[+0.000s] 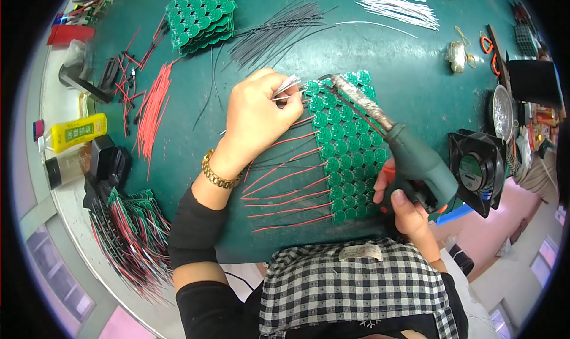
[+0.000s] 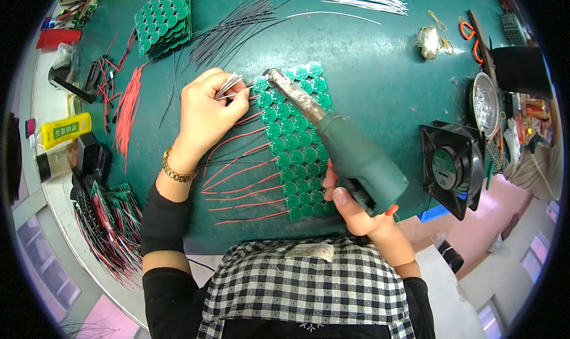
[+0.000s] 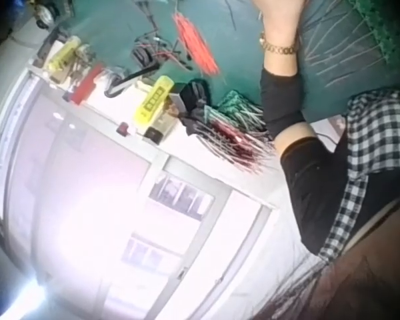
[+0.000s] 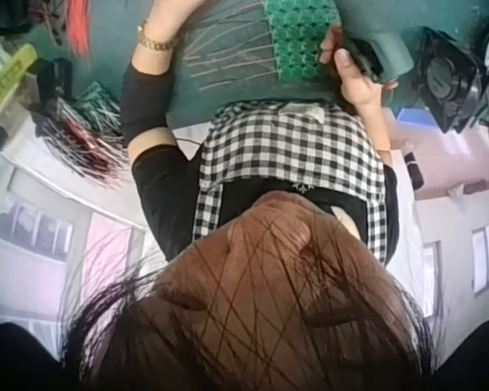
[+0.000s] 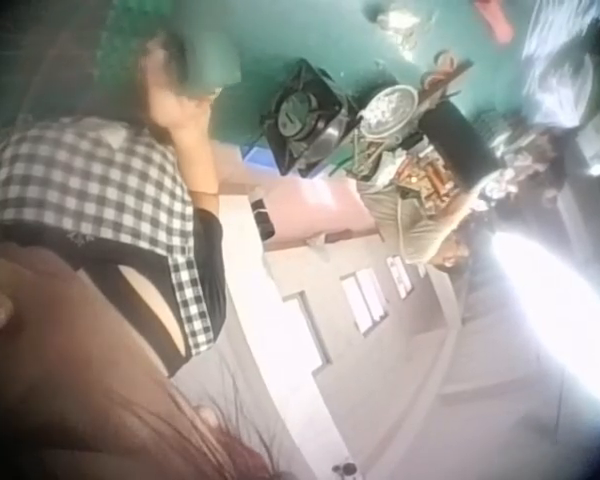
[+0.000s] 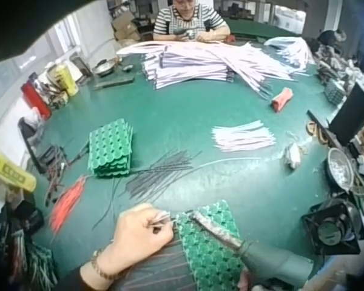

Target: The person attaches red wires to a green PCB using a soldering iron.

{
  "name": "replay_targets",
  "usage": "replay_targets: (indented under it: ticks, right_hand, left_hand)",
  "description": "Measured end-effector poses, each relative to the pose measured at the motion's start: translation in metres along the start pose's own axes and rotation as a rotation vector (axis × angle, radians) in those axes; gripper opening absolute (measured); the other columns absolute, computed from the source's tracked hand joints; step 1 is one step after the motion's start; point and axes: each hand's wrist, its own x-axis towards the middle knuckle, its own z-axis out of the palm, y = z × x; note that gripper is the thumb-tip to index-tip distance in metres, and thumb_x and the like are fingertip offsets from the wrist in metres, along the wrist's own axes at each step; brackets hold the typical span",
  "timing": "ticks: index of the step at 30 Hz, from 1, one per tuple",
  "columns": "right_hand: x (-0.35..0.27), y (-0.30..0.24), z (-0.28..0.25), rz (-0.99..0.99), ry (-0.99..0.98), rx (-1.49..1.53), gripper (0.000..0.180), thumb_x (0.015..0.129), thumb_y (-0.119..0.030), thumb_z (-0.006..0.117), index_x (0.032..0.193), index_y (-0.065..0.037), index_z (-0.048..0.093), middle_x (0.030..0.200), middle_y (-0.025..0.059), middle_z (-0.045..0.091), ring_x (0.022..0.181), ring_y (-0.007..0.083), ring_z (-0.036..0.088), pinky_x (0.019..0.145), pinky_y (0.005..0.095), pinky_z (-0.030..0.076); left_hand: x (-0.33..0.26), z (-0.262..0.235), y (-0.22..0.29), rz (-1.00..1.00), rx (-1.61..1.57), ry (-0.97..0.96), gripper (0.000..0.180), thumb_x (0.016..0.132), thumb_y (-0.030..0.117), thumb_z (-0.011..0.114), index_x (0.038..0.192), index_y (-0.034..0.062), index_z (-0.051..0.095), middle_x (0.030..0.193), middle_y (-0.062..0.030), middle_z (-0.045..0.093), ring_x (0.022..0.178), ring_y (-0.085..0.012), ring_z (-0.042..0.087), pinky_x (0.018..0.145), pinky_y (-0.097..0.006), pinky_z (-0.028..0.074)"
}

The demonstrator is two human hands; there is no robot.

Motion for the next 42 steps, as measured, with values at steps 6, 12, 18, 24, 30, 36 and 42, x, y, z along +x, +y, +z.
replay_targets:
  ticks: [6,12,18,24,30,36,42]
  right_hand:
    - [-0.005,0.000,-0.004,-0.089,0.162,0.118,0.056,0.077,-0.037,0.067,0.116,0.000,0.050,0.077,0.0113,0.058,0.058,0.0163,0.055,0.052,0.0264,0.045]
    - [-0.010,0.007,-0.008,-0.089,0.155,0.136,0.056,0.077,-0.036,0.066,0.115,0.001,0.050,0.078,0.0120,0.058,0.058,0.0168,0.055,0.052,0.0267,0.045]
    - [-0.013,0.011,-0.010,-0.128,0.160,0.170,0.055,0.078,-0.033,0.065,0.116,0.003,0.049,0.079,0.0136,0.059,0.057,0.0175,0.055,0.052,0.0272,0.046]
    - [-0.017,0.010,-0.015,-0.134,0.152,0.212,0.054,0.080,-0.031,0.065,0.117,0.004,0.048,0.078,0.0147,0.059,0.057,0.0182,0.055,0.052,0.0269,0.045]
    - [-0.024,0.014,-0.010,-0.020,0.072,0.179,0.055,0.080,-0.034,0.065,0.119,0.001,0.048,0.082,0.0131,0.059,0.062,0.0184,0.056,0.057,0.0288,0.045]
    - [-0.024,0.011,-0.010,0.046,-0.017,0.113,0.052,0.082,-0.034,0.064,0.120,-0.003,0.048,0.086,0.0117,0.059,0.065,0.0176,0.056,0.060,0.0296,0.046]
    - [-0.021,0.014,-0.012,-0.012,-0.077,-0.041,0.048,0.084,-0.031,0.063,0.119,-0.002,0.050,0.087,0.0113,0.060,0.067,0.0165,0.057,0.060,0.0290,0.047]
  left_hand:
    - [0.002,0.001,0.005,0.018,-0.031,0.006,0.006,0.072,0.005,0.067,0.074,0.0003,0.065,0.072,-0.0090,0.062,0.059,-0.0185,0.062,0.054,-0.028,0.051]
    - [0.001,0.001,0.005,-0.015,-0.030,-0.003,0.006,0.072,0.005,0.067,0.074,0.0001,0.064,0.072,-0.0086,0.062,0.058,-0.0169,0.061,0.053,-0.027,0.050]
    - [0.000,-0.006,-0.002,0.079,0.010,0.006,0.011,0.081,0.010,0.065,0.080,-0.0001,0.064,0.074,-0.0113,0.061,0.063,-0.0219,0.061,0.059,-0.030,0.048]
    - [-0.005,-0.031,0.006,0.173,-0.097,0.223,0.016,0.088,0.001,0.059,0.102,0.0020,0.065,0.081,-0.0091,0.063,0.067,-0.0113,0.061,0.059,-0.025,0.048]
    - [-0.024,-0.009,0.016,-0.068,-0.126,0.036,0.008,0.079,0.004,0.065,0.086,0.0017,0.062,0.071,-0.0071,0.064,0.061,-0.0095,0.061,0.055,-0.024,0.048]
    - [-0.018,-0.002,0.013,0.019,-0.031,-0.012,0.007,0.075,0.004,0.067,0.080,0.0005,0.064,0.069,-0.0081,0.062,0.060,-0.0155,0.062,0.054,-0.028,0.049]
    - [-0.018,-0.002,0.012,-0.056,-0.031,-0.052,0.009,0.073,0.006,0.068,0.079,0.0009,0.066,0.069,-0.0086,0.063,0.059,-0.0155,0.062,0.054,-0.027,0.048]
